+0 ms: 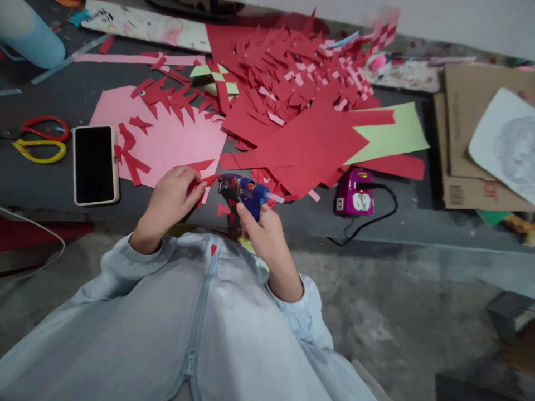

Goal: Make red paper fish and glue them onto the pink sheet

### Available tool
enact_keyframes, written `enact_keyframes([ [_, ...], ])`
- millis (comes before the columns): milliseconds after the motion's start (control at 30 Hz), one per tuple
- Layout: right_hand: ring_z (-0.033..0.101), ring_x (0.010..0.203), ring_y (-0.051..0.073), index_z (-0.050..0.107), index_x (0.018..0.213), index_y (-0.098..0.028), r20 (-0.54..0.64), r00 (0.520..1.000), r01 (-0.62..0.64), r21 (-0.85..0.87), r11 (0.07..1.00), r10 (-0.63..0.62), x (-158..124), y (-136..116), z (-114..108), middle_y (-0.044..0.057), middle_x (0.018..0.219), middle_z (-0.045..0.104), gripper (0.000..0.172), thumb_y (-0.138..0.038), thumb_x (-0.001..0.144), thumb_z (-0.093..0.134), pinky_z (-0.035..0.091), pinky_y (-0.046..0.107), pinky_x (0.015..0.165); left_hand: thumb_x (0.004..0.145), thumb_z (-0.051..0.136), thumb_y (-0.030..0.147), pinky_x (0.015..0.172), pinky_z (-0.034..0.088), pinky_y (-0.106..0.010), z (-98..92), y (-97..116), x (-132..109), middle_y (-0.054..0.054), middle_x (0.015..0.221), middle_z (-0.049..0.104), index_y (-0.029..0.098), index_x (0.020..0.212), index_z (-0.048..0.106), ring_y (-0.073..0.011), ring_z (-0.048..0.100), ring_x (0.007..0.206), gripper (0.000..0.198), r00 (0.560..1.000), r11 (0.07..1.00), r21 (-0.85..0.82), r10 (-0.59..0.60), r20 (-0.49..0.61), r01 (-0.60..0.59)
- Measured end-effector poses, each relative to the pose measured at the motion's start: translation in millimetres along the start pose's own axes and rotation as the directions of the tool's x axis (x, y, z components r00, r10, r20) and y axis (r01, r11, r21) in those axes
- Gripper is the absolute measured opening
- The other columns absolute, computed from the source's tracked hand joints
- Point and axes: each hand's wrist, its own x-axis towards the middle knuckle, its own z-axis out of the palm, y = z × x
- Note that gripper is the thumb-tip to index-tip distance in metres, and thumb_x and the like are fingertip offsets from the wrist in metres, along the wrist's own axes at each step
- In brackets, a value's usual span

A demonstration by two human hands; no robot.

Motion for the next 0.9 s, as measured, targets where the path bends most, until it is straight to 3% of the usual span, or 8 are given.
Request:
enact_keyframes([
  [167, 0.048, 0.045, 0.013, 0.056, 0.076, -0.024, -0.097, 0.994, 0.046, 0.073, 0.996, -0.039, -1.0, -3.5, -7.7, -0.004, 0.049, 0.050, 0.036, -0.058, 0.087, 0.059, 0.038, 0.029, 0.047, 0.097, 0.045, 0.023, 0.090, 0.049, -0.037, 4.6, -4.2, -7.1, -0.010, 0.112, 0.065, 0.018, 0.108, 0.068, -0.0241, 0.058, 0.105, 0.026, 0.996, 0.996, 0.006, 0.085, -0.011, -0.085],
  [400, 0.046, 0.043, 0.011, 0.054, 0.072, -0.024, -0.098, 0.995, 0.044, 0.115, 0.992, -0.033, -1.5, -7.2, -8.5, -0.005, 0.050, 0.048, 0.036, -0.057, 0.085, 0.060, 0.035, 0.028, 0.043, 0.098, 0.045, 0.025, 0.087, 0.048, -0.036, 9.7, -3.4, -10.1, -0.012, 0.115, 0.063, 0.018, 0.120, 0.066, -0.0258, 0.055, 0.109, 0.031, 0.995, 0.991, 0.091, 0.096, 0.017, -0.097],
  [900, 0.045, 0.045, 0.012, 0.053, 0.072, -0.024, -0.071, 0.997, 0.036, 0.164, 0.986, -0.025, -2.9, -7.5, -6.8, -0.005, 0.050, 0.048, 0.035, -0.055, 0.085, 0.061, 0.036, 0.029, 0.045, 0.101, 0.041, 0.029, 0.078, 0.049, -0.034, 10.9, 1.2, -12.6, -0.014, 0.114, 0.065, 0.018, 0.123, 0.064, -0.0250, 0.058, 0.103, 0.033, 0.985, 0.940, 0.298, 0.172, 0.006, -0.166],
])
